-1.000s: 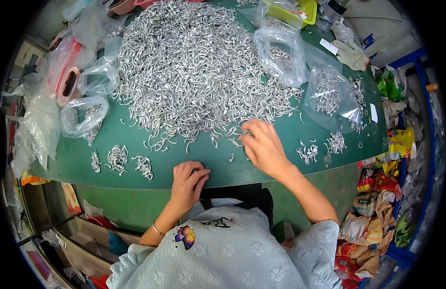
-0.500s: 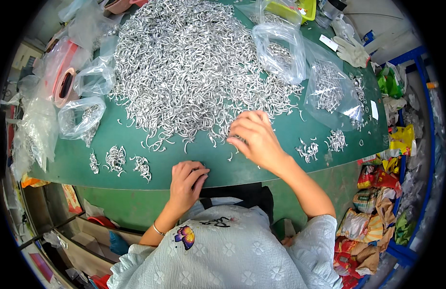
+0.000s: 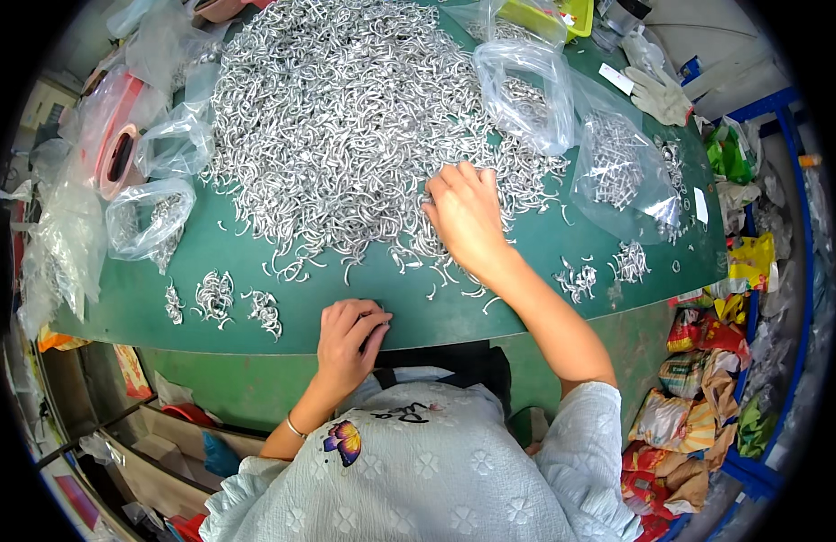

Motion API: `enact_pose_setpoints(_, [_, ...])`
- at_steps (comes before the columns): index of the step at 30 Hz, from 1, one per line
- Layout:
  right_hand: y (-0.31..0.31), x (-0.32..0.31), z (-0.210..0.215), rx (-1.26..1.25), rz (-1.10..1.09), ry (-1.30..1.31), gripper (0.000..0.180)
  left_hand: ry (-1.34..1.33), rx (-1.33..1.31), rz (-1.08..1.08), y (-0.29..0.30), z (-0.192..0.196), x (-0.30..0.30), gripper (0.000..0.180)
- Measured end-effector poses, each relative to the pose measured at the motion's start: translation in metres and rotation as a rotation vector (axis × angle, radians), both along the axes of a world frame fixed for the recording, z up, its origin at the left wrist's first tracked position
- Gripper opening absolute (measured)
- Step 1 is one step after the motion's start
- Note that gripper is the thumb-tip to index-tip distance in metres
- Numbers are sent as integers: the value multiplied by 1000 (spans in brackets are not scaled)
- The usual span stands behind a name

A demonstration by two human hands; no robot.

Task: The person sorts small curved metal parts by hand on a green workbench, moving them from a large pile into smaller groups and placing some into plastic bags.

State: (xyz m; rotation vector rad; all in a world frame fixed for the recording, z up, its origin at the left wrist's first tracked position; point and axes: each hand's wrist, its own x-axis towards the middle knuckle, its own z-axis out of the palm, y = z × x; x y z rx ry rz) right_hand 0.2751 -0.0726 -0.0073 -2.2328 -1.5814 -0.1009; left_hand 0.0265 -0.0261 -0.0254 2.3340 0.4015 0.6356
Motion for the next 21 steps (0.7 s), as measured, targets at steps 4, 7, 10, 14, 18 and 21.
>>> enact_pose_setpoints(4, [2, -1, 2, -6, -6, -4, 13, -5, 0, 5, 0, -1, 1, 24])
enact_pose_setpoints(7, [-1, 0, -1, 28, 19, 44, 11, -6, -5, 3, -1, -1, 2, 24])
enact_pose_setpoints(10, [0, 0, -2, 51, 79, 24, 8, -8, -6, 2, 0, 0, 3, 24])
enact_pose_setpoints(14, [0, -4, 5, 24, 52, -15, 9, -28, -6, 4, 0, 0, 3, 25])
enact_pose_setpoints(18, [-1, -3, 20, 91, 10, 273, 11, -32, -8, 16, 0, -3, 1, 25])
enact_pose_setpoints(21, [6, -8, 40, -48, 152, 638, 19, -36, 0, -9, 0, -5, -2, 25])
